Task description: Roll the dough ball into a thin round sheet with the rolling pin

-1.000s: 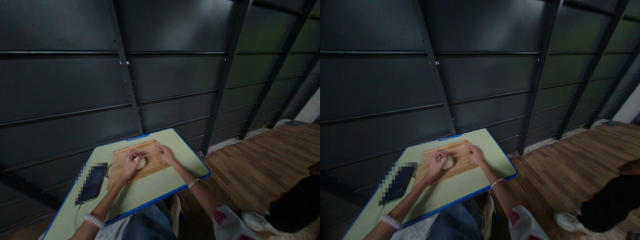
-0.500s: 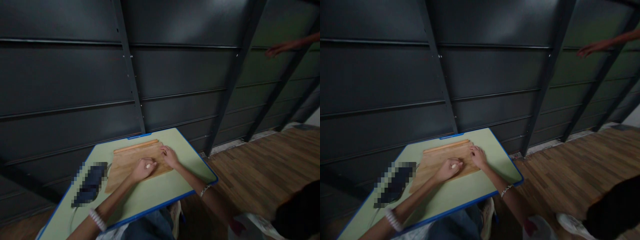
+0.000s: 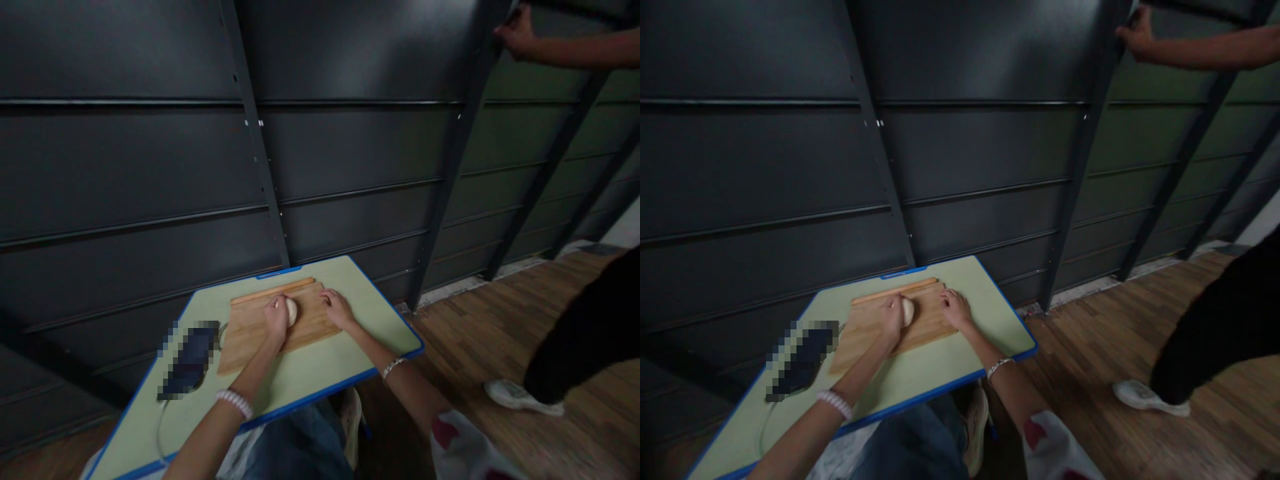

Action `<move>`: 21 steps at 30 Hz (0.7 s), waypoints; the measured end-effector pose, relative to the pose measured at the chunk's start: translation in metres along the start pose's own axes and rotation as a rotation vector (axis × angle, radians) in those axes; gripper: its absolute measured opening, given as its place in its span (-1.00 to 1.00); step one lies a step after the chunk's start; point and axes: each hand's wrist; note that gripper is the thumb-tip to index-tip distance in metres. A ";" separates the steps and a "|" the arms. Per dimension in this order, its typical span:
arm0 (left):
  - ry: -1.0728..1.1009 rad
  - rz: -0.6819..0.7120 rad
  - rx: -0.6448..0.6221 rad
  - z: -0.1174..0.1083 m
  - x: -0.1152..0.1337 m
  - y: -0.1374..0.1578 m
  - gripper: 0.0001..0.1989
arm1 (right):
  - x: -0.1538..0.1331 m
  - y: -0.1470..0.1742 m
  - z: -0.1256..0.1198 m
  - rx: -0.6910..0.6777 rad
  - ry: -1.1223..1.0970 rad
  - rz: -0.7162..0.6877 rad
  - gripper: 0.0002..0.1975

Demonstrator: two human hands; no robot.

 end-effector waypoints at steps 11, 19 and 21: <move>-0.509 0.518 -0.442 -0.052 -0.002 -0.001 -0.75 | 0.004 -0.004 0.004 0.034 -0.014 -0.007 -0.72; -0.287 0.680 -0.646 -0.020 0.014 0.007 -0.71 | 0.008 -0.004 0.006 0.039 -0.005 -0.035 -0.73; -0.306 0.669 -0.617 -0.012 0.018 0.016 -0.73 | 0.009 -0.005 0.006 0.045 -0.003 -0.036 -0.73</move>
Point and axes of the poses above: each hand's wrist, its own y-axis away from the middle knuckle, its own z-axis out of the palm, x = y × z, and after that the axes turned 15 degrees about z, right-handed
